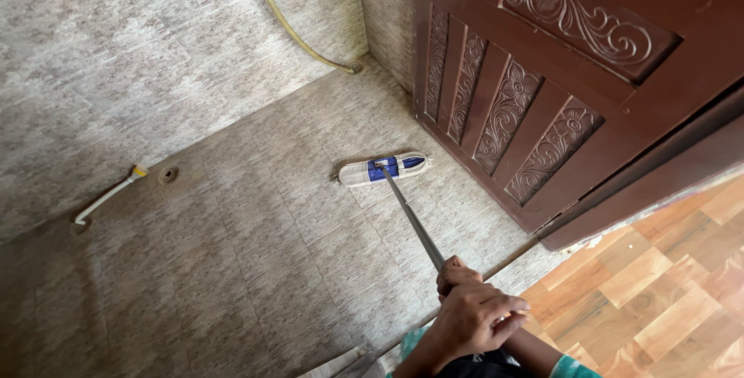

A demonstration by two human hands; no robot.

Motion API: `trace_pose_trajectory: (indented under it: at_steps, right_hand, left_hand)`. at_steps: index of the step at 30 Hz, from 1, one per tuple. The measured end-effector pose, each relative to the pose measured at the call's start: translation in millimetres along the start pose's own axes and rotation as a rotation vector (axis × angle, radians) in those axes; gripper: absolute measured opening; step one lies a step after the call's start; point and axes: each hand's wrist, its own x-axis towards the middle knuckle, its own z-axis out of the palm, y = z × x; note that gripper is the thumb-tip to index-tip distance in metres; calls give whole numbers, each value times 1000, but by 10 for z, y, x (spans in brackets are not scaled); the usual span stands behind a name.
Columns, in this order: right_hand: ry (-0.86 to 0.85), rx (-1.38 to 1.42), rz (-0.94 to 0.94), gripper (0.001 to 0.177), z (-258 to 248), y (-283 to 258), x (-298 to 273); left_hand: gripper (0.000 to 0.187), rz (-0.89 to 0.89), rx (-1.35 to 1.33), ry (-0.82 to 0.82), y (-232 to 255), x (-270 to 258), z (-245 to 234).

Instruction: The person mops the floor of a bathroom using a flat mop, moving the mop head across the tiled surface around the toilet, sink, and doorway.

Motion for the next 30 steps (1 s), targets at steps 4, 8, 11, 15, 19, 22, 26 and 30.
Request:
trace_pose_trajectory:
  at_steps: [4, 8, 11, 15, 19, 22, 26, 30]
  right_hand:
    - [2, -5, 41, 27, 63, 294, 122]
    - [-4, 7, 30, 27, 149, 488, 323]
    - [-8, 17, 25, 26, 195, 547, 469]
    - [-26, 44, 17, 26, 242, 499, 572]
    - [-45, 53, 13, 27, 158, 360, 559]
    - [-52, 44, 14, 27, 30, 174, 365]
    - [-50, 26, 9, 27, -90, -116, -102]
    - [-19, -2, -12, 27, -146, -195, -313]
  left_hand:
    - [10, 38, 41, 33, -383, -56, 169]
    - [8, -59, 133, 102, -775, -100, 243]
    - [13, -40, 226, 194, -1038, -119, 314]
    - [18, -53, 293, 380, -1041, -245, 347]
    - [23, -49, 288, 297, -901, -214, 290]
    - [32, -1, 209, 206, -673, -145, 315]
    - [39, 81, 91, 94, -200, -187, 301]
    - [37, 99, -21, -7, 23, -97, 249]
